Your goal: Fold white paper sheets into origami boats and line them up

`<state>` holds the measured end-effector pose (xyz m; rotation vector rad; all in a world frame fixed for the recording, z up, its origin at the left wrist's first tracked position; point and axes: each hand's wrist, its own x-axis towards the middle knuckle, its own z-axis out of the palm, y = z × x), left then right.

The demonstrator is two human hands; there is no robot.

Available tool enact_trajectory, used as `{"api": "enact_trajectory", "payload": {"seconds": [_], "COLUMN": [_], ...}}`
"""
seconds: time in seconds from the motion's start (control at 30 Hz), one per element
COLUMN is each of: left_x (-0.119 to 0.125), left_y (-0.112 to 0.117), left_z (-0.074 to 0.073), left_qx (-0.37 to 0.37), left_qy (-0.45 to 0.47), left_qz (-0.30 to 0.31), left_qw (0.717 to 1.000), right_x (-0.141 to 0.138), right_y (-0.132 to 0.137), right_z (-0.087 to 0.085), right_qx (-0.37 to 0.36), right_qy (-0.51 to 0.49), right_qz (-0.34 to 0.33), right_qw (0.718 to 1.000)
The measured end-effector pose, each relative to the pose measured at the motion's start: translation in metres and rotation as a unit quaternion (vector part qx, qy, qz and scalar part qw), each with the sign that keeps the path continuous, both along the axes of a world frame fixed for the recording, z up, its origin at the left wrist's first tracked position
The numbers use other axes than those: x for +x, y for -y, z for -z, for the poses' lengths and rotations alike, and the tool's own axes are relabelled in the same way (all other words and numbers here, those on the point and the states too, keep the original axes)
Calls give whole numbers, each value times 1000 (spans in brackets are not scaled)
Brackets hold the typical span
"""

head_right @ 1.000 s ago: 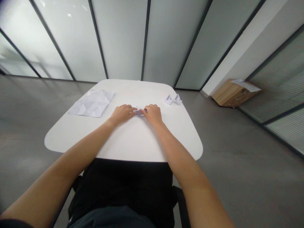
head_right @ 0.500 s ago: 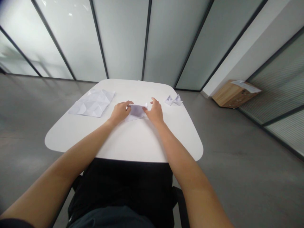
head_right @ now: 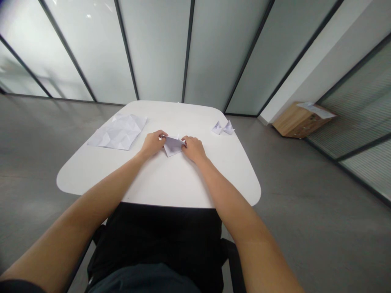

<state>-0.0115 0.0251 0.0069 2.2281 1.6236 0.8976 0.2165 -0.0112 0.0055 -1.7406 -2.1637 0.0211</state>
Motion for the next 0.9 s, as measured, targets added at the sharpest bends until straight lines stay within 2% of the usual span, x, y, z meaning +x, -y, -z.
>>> {"api": "enact_trajectory", "payload": {"seconds": [0.1,0.27,0.4,0.57,0.9], "left_x": [-2,-10,-15,-15,-17], "left_y": [0,-5,-11,-9,-2], "left_z": [0,0,2,1,-6], "left_qx": [-2,47,57,71,41], "left_qy": [-19,-83,-122,-119,-140], "left_qz": [11,63,109,172,202], "left_qw": [1000,993,985,975,969], "right_x": [1,5,7,6,6], "right_y": [2,2,1,1,7], "right_z": [-3,-2,1,2,-3], "right_qx": [9,14,2,-14,1], "right_qy": [10,9,27,80,67], "right_qz": [-17,-25,-35,-53,-70], "right_qw": [1000,1000,999,995,995]}}
